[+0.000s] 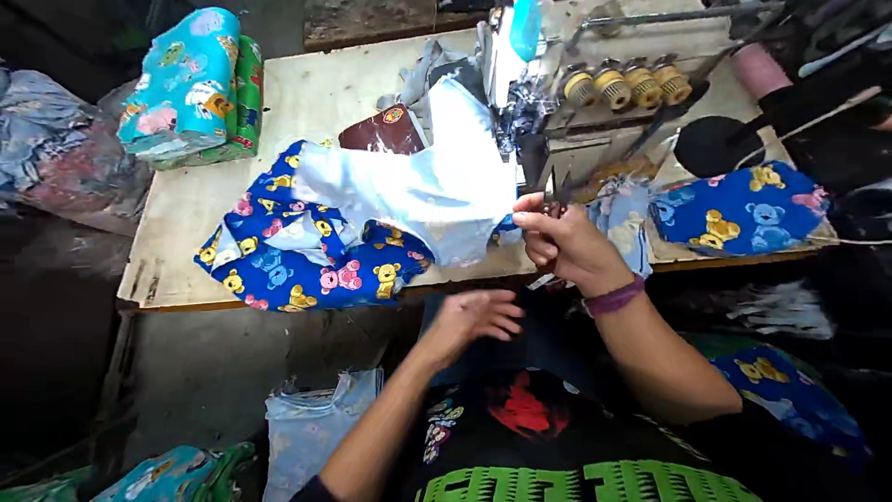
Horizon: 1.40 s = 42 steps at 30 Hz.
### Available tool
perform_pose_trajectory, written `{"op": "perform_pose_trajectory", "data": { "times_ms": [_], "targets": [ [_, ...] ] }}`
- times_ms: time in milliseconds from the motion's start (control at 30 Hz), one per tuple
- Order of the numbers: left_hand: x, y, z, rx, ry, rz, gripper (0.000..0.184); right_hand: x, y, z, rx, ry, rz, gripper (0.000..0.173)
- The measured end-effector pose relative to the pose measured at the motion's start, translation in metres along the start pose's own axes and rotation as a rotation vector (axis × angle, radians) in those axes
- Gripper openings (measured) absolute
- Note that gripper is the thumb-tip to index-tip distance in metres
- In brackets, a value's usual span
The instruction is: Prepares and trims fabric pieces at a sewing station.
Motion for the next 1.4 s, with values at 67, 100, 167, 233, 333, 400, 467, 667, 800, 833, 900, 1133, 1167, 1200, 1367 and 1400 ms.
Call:
{"op": "perform_pose_trajectory", "data": {
  "times_ms": [67,100,167,233,333,400,467,667,800,833,900,1133,1167,1200,1367,1400],
  "targets": [
    [-0.019,-0.035,-0.028,0.367,-0.056,0.170,0.112,-0.001,-0.002,0.002,-0.094,-0.054,-0.088,0.014],
    [-0.031,-0.034,-0.030,0.526,0.056,0.128,0.114,-0.001,-0.004,0.004,-0.113,-0.073,-0.109,0.015],
    [-0.046,-0.022,-0.020,0.762,0.428,-0.044,0.076,0.000,-0.006,0.010,-0.078,-0.063,-0.136,0.017],
    [-0.039,-0.009,0.000,0.727,0.811,-0.182,0.019,-0.003,-0.007,0.024,0.170,0.000,-0.036,0.017],
    [-0.006,0.017,0.013,0.436,1.013,-0.303,0.018,-0.013,-0.018,0.050,0.669,0.172,0.313,0.015],
    [0.009,0.028,0.013,0.365,1.039,-0.347,0.021,-0.018,-0.015,0.053,0.611,0.175,0.333,0.014],
    [0.012,0.033,0.011,0.315,0.995,-0.358,0.023,-0.020,-0.011,0.037,0.440,0.077,0.261,0.019],
    [0.016,0.028,0.008,0.112,0.875,-0.317,0.022,-0.024,-0.002,0.017,0.238,0.027,0.120,0.023],
    [0.016,0.034,0.018,0.349,0.928,-0.286,0.022,-0.015,0.010,0.031,0.420,-0.040,0.169,0.015],
    [0.014,0.038,0.021,0.395,0.938,-0.270,0.023,-0.012,0.009,0.038,0.552,0.001,0.234,0.013],
    [0.010,0.042,0.022,0.460,0.924,-0.226,0.025,-0.005,0.005,0.050,0.646,0.110,0.291,0.012],
    [0.006,0.044,0.002,0.689,0.851,-0.002,0.023,-0.027,0.005,0.016,0.132,-0.225,-0.086,0.004],
    [0.008,0.042,0.002,0.710,0.842,0.010,0.022,-0.030,0.004,0.010,0.101,-0.282,-0.099,0.008],
    [0.010,0.039,0.004,0.718,0.849,0.017,0.022,-0.032,0.001,0.008,0.073,-0.302,-0.086,0.012],
    [0.011,0.025,0.018,0.697,0.890,0.076,0.025,-0.034,-0.005,0.020,0.087,-0.299,-0.086,0.014],
    [0.009,0.022,0.016,0.720,0.882,0.100,0.024,-0.034,-0.003,0.019,0.075,-0.300,-0.133,0.015]
  ]
}}
Point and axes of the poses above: each hand's wrist, its own x-axis away from the middle knuckle, its own z-axis out of the back of the hand, y = z × x, the point moved 5 cm from there along -x, towards the middle knuckle, and after that the axes turned 6 degrees about y, right-handed, at the moved point
